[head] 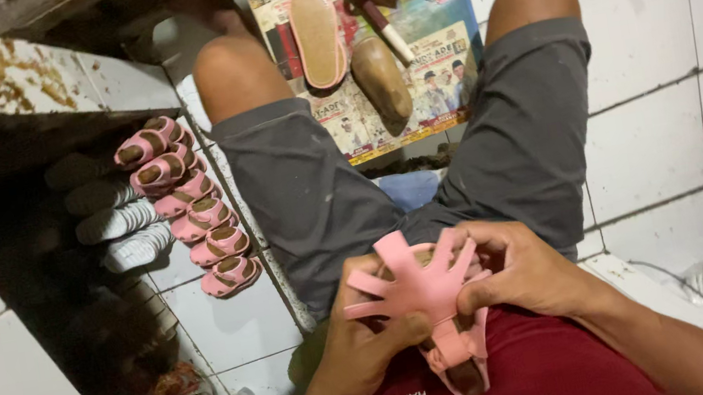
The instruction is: The person sits on the floor and assembles pink children's sandals by pulling the pink strap upper over wooden shoe lasts and pressing the straps into place. They tap the upper with a wooden mallet to seat it, place finished sandals on a shelf beside them, and begin fitting the upper on the next pair of lasts.
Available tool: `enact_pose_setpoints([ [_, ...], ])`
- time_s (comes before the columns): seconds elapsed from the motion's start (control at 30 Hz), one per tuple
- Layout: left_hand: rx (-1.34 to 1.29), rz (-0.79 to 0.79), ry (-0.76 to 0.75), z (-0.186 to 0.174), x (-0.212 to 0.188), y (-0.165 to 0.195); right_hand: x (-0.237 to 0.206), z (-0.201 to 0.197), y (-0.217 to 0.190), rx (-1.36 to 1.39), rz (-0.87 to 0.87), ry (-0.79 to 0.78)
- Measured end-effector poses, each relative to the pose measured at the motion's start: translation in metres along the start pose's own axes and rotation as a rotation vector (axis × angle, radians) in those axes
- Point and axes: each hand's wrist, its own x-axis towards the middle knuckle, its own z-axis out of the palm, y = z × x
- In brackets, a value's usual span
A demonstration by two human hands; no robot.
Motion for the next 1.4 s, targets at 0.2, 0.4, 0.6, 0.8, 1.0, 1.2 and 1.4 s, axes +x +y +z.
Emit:
enact_pose_setpoints([
  [0.2, -0.089, 0.002, 0.031, -0.002, -0.007, -0.017, -0.007, -0.013, 0.022, 0.075, 0.086, 0.021],
  [0.4, -0.146, 0.063, 0.069, 0.0, -0.007, -0.026, -0.008, -0.009, 0.021, 0.182, 0.072, 0.044],
  [0.6, -0.279, -0.052, 0.019, 0.004, -0.006, -0.019, -0.034, -0.006, -0.011, -0.074, -0.016, 0.145],
  [0.8, -0.256, -0.04, 0.019, 0.007, -0.002, -0.014, -0.026, -0.005, 0.0, -0.03, 0.023, 0.133],
  [1.0, -0.226, -0.009, 0.029, 0.008, -0.003, -0.014, -0.017, -0.005, 0.017, 0.054, 0.001, -0.045],
  [1.2, -0.276, -0.02, -0.015, 0.009, -0.003, -0.01, -0.012, -0.006, 0.022, 0.118, 0.035, -0.135],
  [1.4, -0.278, -0.117, -0.029, 0.011, -0.008, 0.004, -0.008, -0.008, 0.029, 0.233, 0.003, -0.172],
])
